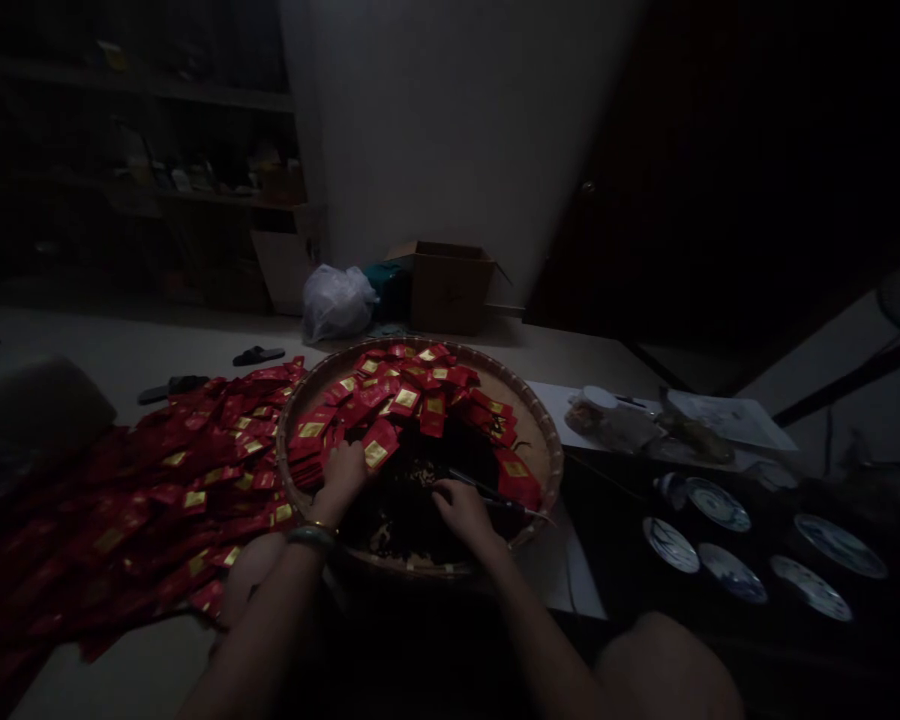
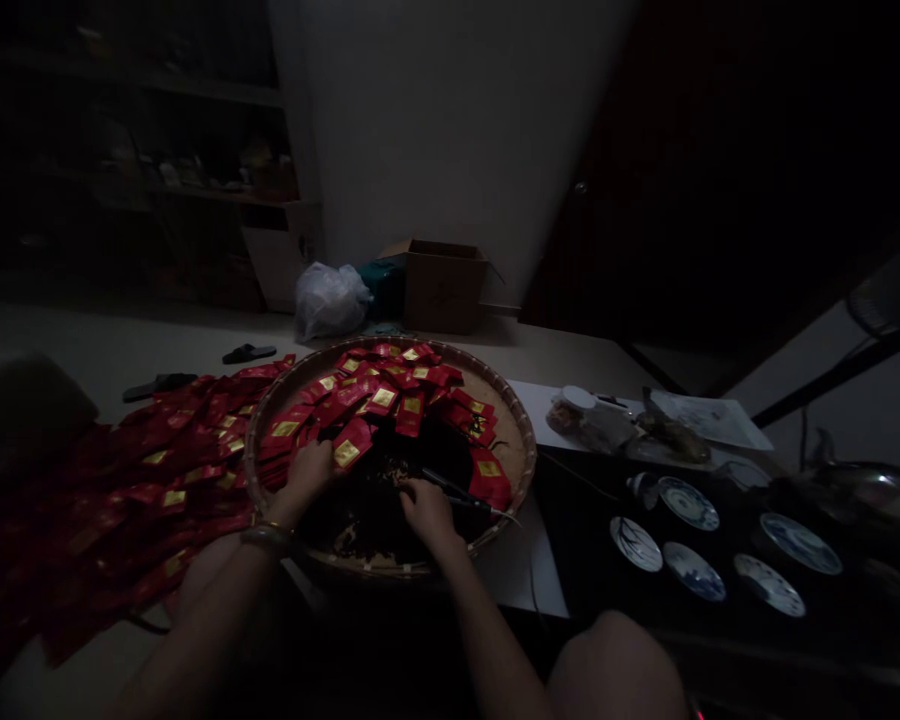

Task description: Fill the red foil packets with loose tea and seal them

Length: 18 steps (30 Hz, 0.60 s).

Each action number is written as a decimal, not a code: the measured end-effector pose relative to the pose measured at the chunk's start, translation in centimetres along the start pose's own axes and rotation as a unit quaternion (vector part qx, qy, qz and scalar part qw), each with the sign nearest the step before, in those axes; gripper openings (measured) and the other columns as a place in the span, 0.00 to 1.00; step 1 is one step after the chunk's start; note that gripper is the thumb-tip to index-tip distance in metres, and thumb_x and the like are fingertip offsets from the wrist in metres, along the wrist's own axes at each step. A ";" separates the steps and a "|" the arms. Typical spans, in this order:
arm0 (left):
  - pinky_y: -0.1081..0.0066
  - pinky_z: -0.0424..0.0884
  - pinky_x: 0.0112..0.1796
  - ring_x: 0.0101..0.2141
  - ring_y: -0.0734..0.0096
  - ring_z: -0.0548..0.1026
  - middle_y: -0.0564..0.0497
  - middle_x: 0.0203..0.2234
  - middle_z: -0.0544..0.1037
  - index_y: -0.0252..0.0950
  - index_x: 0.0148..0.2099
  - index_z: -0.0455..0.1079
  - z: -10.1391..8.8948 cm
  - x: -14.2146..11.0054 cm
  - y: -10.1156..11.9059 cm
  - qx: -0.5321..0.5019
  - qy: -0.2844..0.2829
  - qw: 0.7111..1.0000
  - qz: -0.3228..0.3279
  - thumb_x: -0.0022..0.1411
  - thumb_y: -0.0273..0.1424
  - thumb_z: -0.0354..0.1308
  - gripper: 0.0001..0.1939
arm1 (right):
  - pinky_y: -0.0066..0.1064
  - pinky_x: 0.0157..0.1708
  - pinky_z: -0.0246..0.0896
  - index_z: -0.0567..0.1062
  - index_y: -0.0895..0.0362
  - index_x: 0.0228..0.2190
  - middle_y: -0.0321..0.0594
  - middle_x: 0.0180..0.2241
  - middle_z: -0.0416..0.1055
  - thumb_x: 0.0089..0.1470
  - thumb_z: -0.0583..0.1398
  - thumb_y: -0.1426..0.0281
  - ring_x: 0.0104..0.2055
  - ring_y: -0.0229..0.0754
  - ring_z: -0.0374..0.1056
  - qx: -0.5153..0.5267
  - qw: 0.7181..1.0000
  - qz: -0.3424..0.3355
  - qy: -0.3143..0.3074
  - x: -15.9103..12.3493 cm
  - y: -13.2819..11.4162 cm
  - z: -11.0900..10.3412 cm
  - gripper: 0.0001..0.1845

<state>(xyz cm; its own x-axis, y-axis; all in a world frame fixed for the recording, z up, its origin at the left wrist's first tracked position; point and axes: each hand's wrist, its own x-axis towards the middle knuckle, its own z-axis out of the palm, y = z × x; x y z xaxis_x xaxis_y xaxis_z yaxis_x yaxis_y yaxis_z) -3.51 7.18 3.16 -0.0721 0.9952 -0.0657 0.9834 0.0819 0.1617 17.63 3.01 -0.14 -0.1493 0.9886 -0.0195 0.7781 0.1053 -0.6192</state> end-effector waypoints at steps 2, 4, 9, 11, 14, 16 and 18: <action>0.64 0.68 0.38 0.43 0.49 0.74 0.34 0.42 0.74 0.28 0.45 0.72 0.0 0.1 -0.4 0.001 -0.026 1.000 -0.003 0.52 0.36 0.59 0.20 | 0.28 0.38 0.61 0.79 0.55 0.36 0.42 0.38 0.78 0.54 0.56 0.72 0.41 0.44 0.73 -0.047 0.998 0.028 -0.003 -0.3 0.2 -1.0 0.12; 0.66 0.68 0.36 0.40 0.52 0.75 0.37 0.39 0.76 0.31 0.41 0.74 0.1 0.3 -0.8 -0.004 -0.050 0.999 0.003 0.52 0.37 0.59 0.17 | 0.28 0.34 0.60 0.79 0.55 0.33 0.43 0.35 0.78 0.55 0.56 0.69 0.39 0.44 0.73 -0.086 0.995 0.055 -0.010 -0.6 0.6 -2.0 0.11; 0.66 0.68 0.38 0.43 0.51 0.74 0.37 0.42 0.74 0.31 0.43 0.71 0.2 0.8 -1.6 -0.007 -0.053 0.999 0.005 0.48 0.39 0.60 0.21 | 0.28 0.31 0.57 0.78 0.57 0.31 0.45 0.33 0.78 0.56 0.55 0.67 0.36 0.44 0.73 -0.140 0.986 0.089 -0.008 -1.3 2.0 -3.9 0.12; 0.65 0.67 0.40 0.45 0.50 0.73 0.36 0.45 0.72 0.30 0.46 0.68 0.3 0.9 -1.7 -0.007 -0.049 0.999 -0.003 0.45 0.39 0.62 0.26 | 0.27 0.32 0.57 0.78 0.58 0.32 0.46 0.34 0.78 0.57 0.55 0.69 0.38 0.44 0.73 -0.149 0.985 0.089 0.007 -1.1 2.8 -4.5 0.12; 0.66 0.68 0.39 0.44 0.51 0.72 0.38 0.44 0.73 0.31 0.48 0.66 0.3 0.7 -1.6 -0.008 -0.055 0.998 -0.014 0.44 0.37 0.63 0.28 | 0.28 0.37 0.58 0.78 0.61 0.35 0.47 0.37 0.77 0.57 0.54 0.72 0.40 0.44 0.72 -0.145 0.985 0.089 0.027 -0.6 3.9 -5.3 0.12; 0.66 0.68 0.38 0.44 0.51 0.72 0.39 0.44 0.74 0.32 0.48 0.65 0.0 0.4 -1.3 -0.001 -0.044 0.999 -0.018 0.44 0.36 0.63 0.28 | 0.28 0.39 0.59 0.78 0.62 0.36 0.48 0.38 0.77 0.56 0.54 0.74 0.42 0.44 0.72 -0.135 0.986 0.092 0.033 -0.4 4.5 -5.6 0.12; 0.67 0.68 0.37 0.44 0.52 0.72 0.41 0.44 0.74 0.34 0.49 0.65 -0.4 0.0 -1.1 0.006 -0.024 1.000 -0.018 0.46 0.35 0.62 0.26 | 0.29 0.41 0.59 0.77 0.62 0.37 0.48 0.39 0.76 0.56 0.54 0.74 0.43 0.44 0.71 -0.123 0.988 0.088 0.041 -0.6 4.7 -5.4 0.12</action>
<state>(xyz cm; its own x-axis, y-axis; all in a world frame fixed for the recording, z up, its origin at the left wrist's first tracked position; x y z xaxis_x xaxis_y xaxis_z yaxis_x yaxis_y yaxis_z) -4.66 7.10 3.37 -0.1003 0.9878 -0.1187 0.9821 0.1175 0.1474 24.64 3.53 1.25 0.0433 0.9983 -0.0396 0.9140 -0.0555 -0.4019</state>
